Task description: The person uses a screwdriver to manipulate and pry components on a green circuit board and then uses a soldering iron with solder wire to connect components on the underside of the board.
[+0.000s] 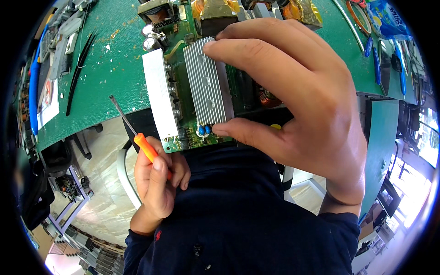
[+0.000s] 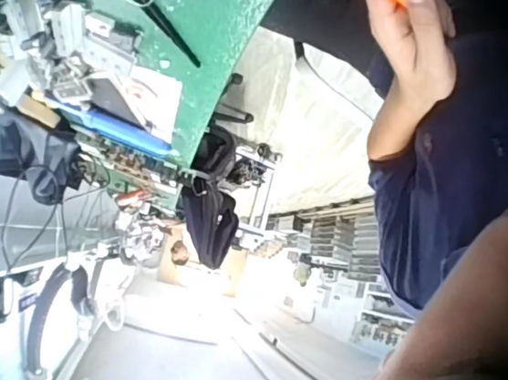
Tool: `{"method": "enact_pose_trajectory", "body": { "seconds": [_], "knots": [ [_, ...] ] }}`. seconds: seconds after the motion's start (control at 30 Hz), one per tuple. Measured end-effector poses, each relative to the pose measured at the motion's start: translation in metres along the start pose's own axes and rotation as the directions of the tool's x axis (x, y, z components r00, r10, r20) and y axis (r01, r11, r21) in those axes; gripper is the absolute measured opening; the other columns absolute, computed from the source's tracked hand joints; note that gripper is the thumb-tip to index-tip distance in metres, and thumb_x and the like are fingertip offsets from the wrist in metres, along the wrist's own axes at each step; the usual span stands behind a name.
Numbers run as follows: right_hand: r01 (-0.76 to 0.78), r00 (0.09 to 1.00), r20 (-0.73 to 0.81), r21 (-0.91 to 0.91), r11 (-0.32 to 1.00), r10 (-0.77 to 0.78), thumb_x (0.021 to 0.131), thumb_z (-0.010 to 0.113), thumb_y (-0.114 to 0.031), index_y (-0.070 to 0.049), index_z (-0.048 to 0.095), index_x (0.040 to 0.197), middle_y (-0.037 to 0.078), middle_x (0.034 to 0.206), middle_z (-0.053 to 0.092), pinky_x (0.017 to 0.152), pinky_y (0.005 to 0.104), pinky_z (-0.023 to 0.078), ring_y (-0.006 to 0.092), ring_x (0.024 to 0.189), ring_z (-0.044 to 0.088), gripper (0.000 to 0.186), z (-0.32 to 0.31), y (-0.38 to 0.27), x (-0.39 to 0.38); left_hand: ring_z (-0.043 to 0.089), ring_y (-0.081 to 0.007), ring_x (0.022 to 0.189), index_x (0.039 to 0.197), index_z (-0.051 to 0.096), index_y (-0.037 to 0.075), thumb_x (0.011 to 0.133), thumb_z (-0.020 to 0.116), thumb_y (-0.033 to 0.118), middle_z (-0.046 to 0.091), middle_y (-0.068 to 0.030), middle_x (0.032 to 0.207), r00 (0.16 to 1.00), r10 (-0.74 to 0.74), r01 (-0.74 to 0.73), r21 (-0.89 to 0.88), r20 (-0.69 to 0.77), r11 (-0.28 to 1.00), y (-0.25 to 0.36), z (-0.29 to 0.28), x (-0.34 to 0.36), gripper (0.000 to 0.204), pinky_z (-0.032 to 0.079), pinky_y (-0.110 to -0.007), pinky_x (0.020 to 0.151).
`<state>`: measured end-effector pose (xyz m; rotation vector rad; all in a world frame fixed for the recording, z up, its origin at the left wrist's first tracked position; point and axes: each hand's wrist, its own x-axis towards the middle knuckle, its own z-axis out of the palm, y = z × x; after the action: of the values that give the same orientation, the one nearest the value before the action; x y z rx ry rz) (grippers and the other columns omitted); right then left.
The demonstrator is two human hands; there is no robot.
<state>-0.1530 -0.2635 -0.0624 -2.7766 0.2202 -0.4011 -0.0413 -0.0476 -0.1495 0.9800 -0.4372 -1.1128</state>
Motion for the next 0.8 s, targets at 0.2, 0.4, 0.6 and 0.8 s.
{"method": "enact_pose_trajectory", "body": {
  "seconds": [0.2,0.4,0.6,0.8],
  "knots": [
    [0.026,0.999,0.038,-0.081,0.996,-0.023,0.061,0.083,-0.032,0.003,0.065,0.111,0.018,0.111,0.064,0.081,0.0336,0.050,0.0301,0.099,0.063,0.064,-0.0045,-0.0008,0.0011,0.037,-0.0075,0.050,0.092,0.040,0.003,0.101,0.043,0.018,0.042,-0.0031,0.065,0.999,0.029,-0.029,0.008,0.022,1.000,0.0003,-0.0035,0.0015,0.017,0.036,-0.023,0.047],
    [0.022,0.999,0.024,-0.020,1.000,-0.022,0.063,0.082,-0.032,0.003,0.064,0.114,0.018,0.112,0.063,0.085,0.0356,0.049,0.0307,0.100,0.062,0.064,-0.0041,0.0020,-0.0017,0.037,-0.0080,0.049,0.092,0.040,0.003,0.100,0.043,0.018,0.044,-0.0042,0.064,0.999,0.041,-0.042,0.028,0.013,0.999,-0.0003,-0.0062,0.0003,0.017,0.036,-0.022,0.047],
    [0.009,0.999,0.050,-0.007,1.000,-0.009,0.062,0.081,-0.031,0.005,0.063,0.114,0.017,0.103,0.065,0.084,0.0363,0.048,0.0309,0.097,0.061,0.065,-0.0068,0.0031,-0.0038,0.038,-0.0075,0.050,0.091,0.040,0.004,0.099,0.047,0.016,0.044,-0.0040,0.065,0.999,0.045,-0.044,0.040,-0.013,0.998,0.0011,-0.0051,0.0005,0.016,0.037,-0.022,0.047],
    [0.022,0.998,0.054,0.004,1.000,-0.022,0.060,0.081,-0.030,0.006,0.062,0.113,0.015,0.100,0.066,0.082,0.0364,0.047,0.0307,0.095,0.060,0.067,-0.0048,0.0040,-0.0038,0.041,-0.0060,0.053,0.091,0.038,0.004,0.095,0.053,0.010,0.046,-0.0030,0.069,1.000,0.015,-0.014,0.055,-0.025,0.998,0.0023,-0.0041,0.0016,0.016,0.037,-0.020,0.049]
  ]
}}
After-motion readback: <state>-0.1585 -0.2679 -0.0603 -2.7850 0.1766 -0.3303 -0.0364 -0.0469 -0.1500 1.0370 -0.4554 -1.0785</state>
